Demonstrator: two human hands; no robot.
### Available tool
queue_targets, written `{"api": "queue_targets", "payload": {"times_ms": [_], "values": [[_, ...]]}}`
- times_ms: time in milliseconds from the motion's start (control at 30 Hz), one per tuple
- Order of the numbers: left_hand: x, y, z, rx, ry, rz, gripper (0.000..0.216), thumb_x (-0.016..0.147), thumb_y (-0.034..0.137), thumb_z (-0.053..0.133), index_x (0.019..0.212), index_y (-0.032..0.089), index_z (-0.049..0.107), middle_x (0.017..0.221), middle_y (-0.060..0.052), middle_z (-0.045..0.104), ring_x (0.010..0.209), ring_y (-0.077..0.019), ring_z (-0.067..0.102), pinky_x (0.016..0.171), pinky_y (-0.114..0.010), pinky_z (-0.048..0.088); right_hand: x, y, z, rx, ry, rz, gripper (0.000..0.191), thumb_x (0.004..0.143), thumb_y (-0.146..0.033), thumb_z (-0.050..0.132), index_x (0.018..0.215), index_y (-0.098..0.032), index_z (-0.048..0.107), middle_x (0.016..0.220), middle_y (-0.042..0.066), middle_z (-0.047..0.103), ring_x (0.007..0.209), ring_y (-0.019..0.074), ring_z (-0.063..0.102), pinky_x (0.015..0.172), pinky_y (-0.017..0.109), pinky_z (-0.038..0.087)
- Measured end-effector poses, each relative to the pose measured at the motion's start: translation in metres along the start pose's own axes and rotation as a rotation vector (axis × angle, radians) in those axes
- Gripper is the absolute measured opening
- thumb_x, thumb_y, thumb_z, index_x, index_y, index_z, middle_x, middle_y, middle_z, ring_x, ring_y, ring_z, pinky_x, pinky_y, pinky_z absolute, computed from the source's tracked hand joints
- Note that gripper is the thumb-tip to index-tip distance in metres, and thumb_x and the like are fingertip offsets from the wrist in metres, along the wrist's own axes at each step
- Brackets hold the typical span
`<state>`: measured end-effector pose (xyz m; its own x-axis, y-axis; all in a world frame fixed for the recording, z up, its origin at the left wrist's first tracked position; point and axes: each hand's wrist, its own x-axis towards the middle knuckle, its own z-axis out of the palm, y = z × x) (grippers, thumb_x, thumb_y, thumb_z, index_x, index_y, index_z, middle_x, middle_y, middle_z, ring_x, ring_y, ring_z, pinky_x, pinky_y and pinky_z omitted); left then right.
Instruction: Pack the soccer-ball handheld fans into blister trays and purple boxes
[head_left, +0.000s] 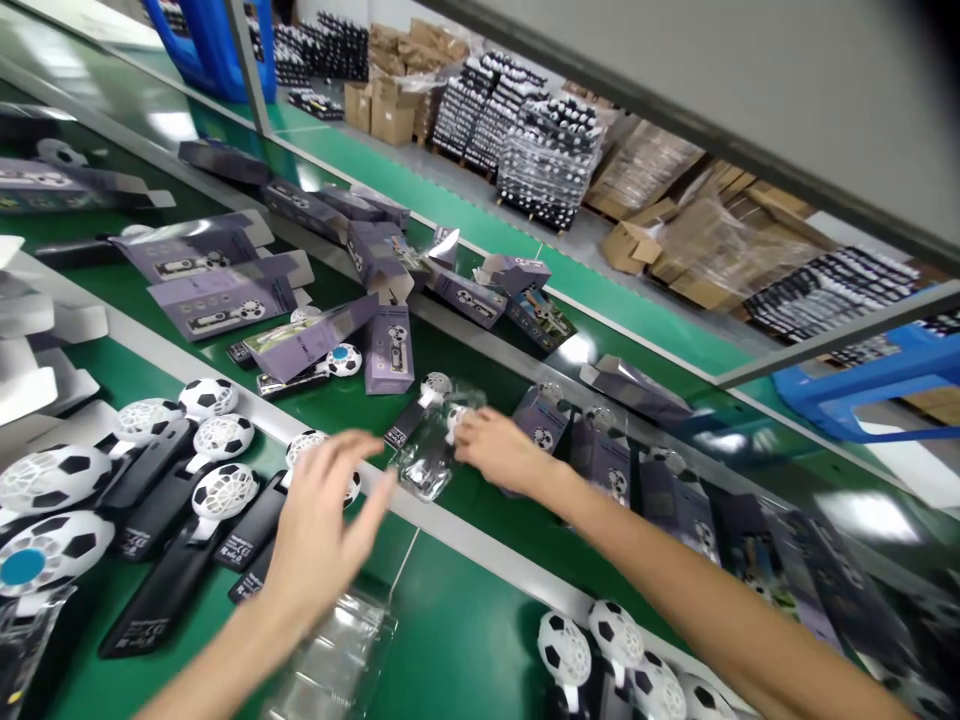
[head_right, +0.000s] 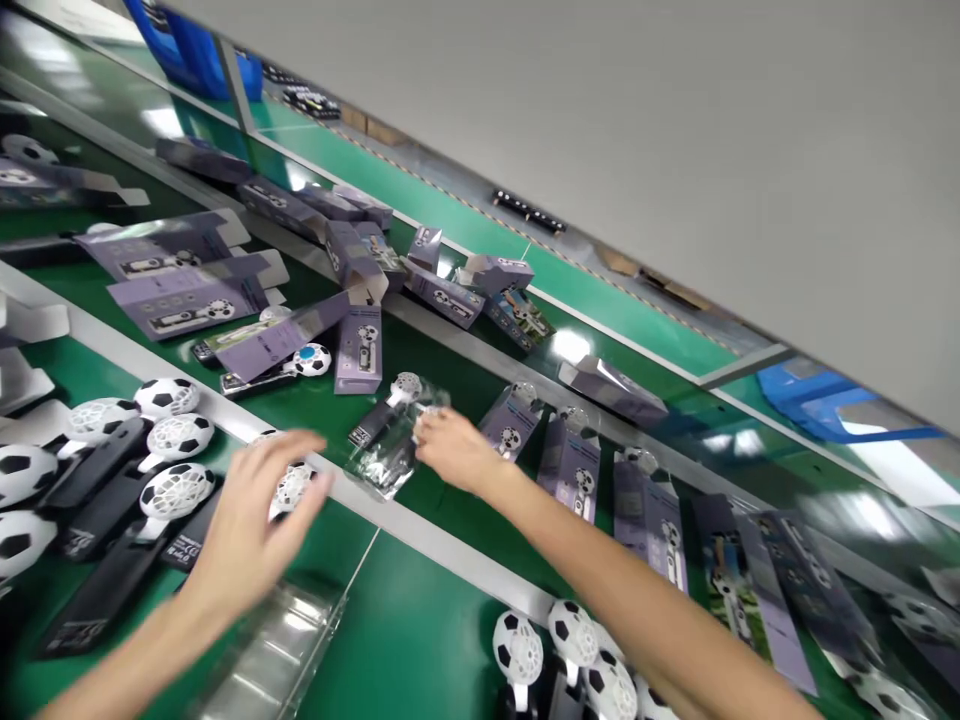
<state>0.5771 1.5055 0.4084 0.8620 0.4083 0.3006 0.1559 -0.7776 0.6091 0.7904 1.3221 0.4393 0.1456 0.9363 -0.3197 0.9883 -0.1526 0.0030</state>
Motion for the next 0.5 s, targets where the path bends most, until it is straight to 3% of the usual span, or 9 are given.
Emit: {"api": "queue_targets", "payload": {"times_ms": [67,100,167,233,300,367,433,500], "values": [[0.066,-0.003,0.013,0.080,-0.003,-0.088,0.045,0.103,0.047,0.037,0.130,0.018,0.058,0.132,-0.012,0.062,0.125,-0.0290,0.053,0.109,-0.043,0.043,0.021,0.011,0.013,0.030,-0.201,-0.095,0.016,0.085,-0.011,0.060,0.090,-0.014,0.075,0.099,0.012,0.071,0.104,0.0257,0.061,0.095,0.037,0.046],[0.096,-0.005,0.025,0.159,-0.057,-0.160,0.051,0.103,0.050,0.035,0.135,0.017,0.055,0.136,-0.014,0.060,0.127,-0.0314,0.052,0.109,-0.044,0.043,0.027,0.015,0.020,0.072,-0.205,-0.071,0.018,0.088,-0.014,0.057,0.093,-0.014,0.074,0.099,0.010,0.071,0.099,0.0238,0.061,0.091,0.035,0.047],[0.143,-0.010,0.053,0.278,-0.152,-0.300,0.064,0.100,0.056,0.036,0.145,0.012,0.048,0.139,-0.021,0.057,0.130,-0.0387,0.050,0.106,-0.050,0.044,0.032,0.018,0.033,0.116,-0.104,-0.007,0.024,0.089,-0.012,0.052,0.105,-0.015,0.070,0.109,0.010,0.069,0.099,0.0217,0.061,0.088,0.033,0.047],[0.175,-0.011,0.083,0.313,-0.213,-0.389,0.079,0.095,0.060,0.045,0.151,0.005,0.039,0.138,-0.029,0.055,0.131,-0.0447,0.049,0.101,-0.055,0.046,0.036,0.020,0.045,0.052,-0.019,-0.018,0.035,0.083,-0.009,0.057,0.118,-0.011,0.064,0.122,0.013,0.065,0.112,0.0250,0.058,0.098,0.037,0.045],[0.194,-0.008,0.104,0.310,-0.247,-0.439,0.091,0.089,0.057,0.057,0.154,-0.001,0.031,0.138,-0.035,0.053,0.130,-0.0477,0.050,0.095,-0.054,0.048,0.039,0.023,0.056,-0.016,-0.030,-0.091,0.046,0.078,-0.008,0.065,0.124,-0.008,0.060,0.126,0.016,0.063,0.120,0.0285,0.055,0.109,0.043,0.040],[0.202,-0.002,0.109,0.304,-0.285,-0.467,0.098,0.083,0.050,0.065,0.155,-0.003,0.026,0.139,-0.038,0.051,0.123,-0.0473,0.056,0.089,-0.050,0.051,0.034,0.032,0.059,-0.011,-0.082,-0.112,0.042,0.079,-0.010,0.067,0.120,-0.010,0.063,0.119,0.014,0.066,0.116,0.0273,0.059,0.110,0.044,0.040],[0.193,0.004,0.097,0.284,-0.325,-0.439,0.104,0.077,0.044,0.072,0.157,0.001,0.023,0.140,-0.033,0.052,0.116,-0.0426,0.063,0.086,-0.044,0.053,0.016,0.052,0.050,0.033,-0.068,-0.027,0.036,0.078,-0.012,0.069,0.113,-0.015,0.067,0.110,0.010,0.069,0.107,0.0255,0.063,0.103,0.041,0.046],[0.168,0.011,0.075,0.265,-0.361,-0.327,0.109,0.071,0.039,0.074,0.160,0.010,0.019,0.142,-0.023,0.055,0.113,-0.0371,0.066,0.084,-0.040,0.054,-0.014,0.081,0.031,0.055,0.026,0.125,0.036,0.074,-0.012,0.072,0.110,-0.017,0.071,0.106,0.009,0.070,0.098,0.0250,0.066,0.092,0.040,0.052]]}}
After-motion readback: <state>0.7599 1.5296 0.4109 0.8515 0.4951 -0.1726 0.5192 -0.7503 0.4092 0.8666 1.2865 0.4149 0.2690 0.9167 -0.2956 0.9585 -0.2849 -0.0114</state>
